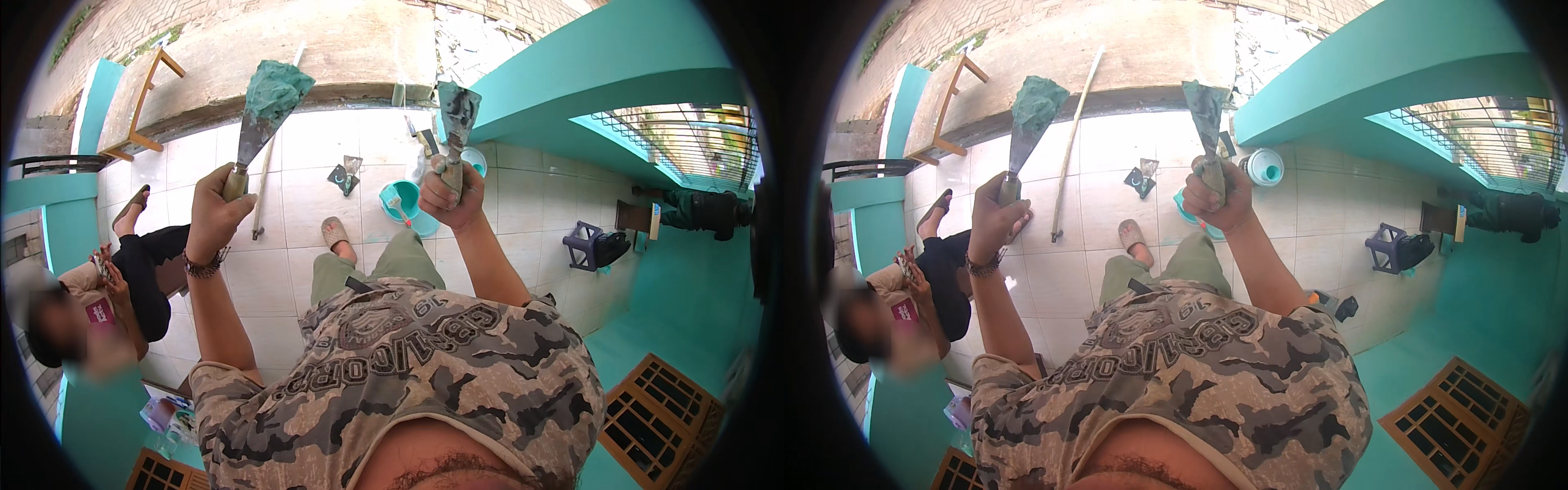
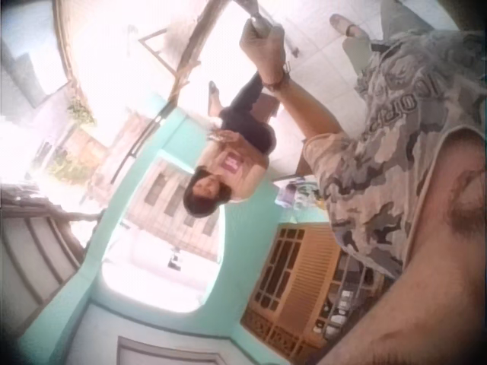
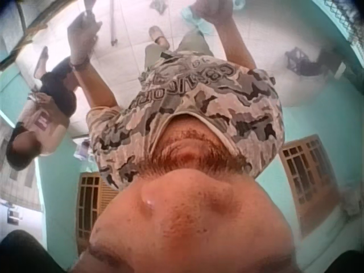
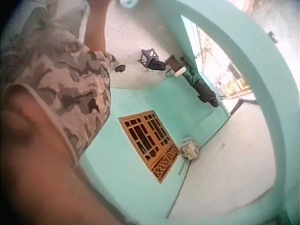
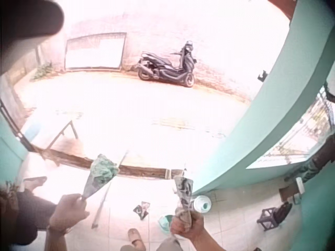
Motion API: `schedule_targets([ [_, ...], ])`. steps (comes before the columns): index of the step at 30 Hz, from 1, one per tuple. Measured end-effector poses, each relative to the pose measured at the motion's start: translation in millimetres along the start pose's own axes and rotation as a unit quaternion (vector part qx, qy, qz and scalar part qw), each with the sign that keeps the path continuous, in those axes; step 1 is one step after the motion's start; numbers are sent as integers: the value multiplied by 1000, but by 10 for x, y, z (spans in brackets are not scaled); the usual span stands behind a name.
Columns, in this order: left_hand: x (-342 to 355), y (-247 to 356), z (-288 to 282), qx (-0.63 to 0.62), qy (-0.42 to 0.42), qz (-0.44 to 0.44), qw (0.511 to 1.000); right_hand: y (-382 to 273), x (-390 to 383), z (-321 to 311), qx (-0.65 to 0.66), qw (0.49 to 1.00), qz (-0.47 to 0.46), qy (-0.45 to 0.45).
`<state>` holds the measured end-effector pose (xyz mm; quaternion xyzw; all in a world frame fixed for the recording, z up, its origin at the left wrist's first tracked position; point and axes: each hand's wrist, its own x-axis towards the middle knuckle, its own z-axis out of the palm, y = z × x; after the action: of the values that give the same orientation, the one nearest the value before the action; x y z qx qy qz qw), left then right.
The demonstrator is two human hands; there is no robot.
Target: The person mixes a light green compound in a container using two trowels while sitting on the floor. They then stand up, walk to an outdoor area, and apply the compound to a wall using the trowels.
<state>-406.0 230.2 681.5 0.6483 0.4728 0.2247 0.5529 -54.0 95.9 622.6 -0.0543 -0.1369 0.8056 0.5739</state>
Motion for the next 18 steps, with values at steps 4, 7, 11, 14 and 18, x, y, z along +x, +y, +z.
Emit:
schedule_targets([
  [4, 302, 118, -423, 26, 44, 16, 999, 31, 817, 234, 22, 998, 29, -42],
  [7, 652, 232, -569, -32, 48, 19, 998, -126, 1354, 252, 31, 997, 49, -51],
  [11, 1241, 344, -858, -55, 47, -1, 997, -444, 2180, 143, -26, 998, 46, 14],
  [14, 1876, 429, -1059, -56, 75, -8, 996, -861, 2885, -88, -246, 966, -23, 77],
  [18, 2785, 560, -1454, -82, 91, -6, 992, -1439, 4037, -44, -430, 894, -93, 80],
])
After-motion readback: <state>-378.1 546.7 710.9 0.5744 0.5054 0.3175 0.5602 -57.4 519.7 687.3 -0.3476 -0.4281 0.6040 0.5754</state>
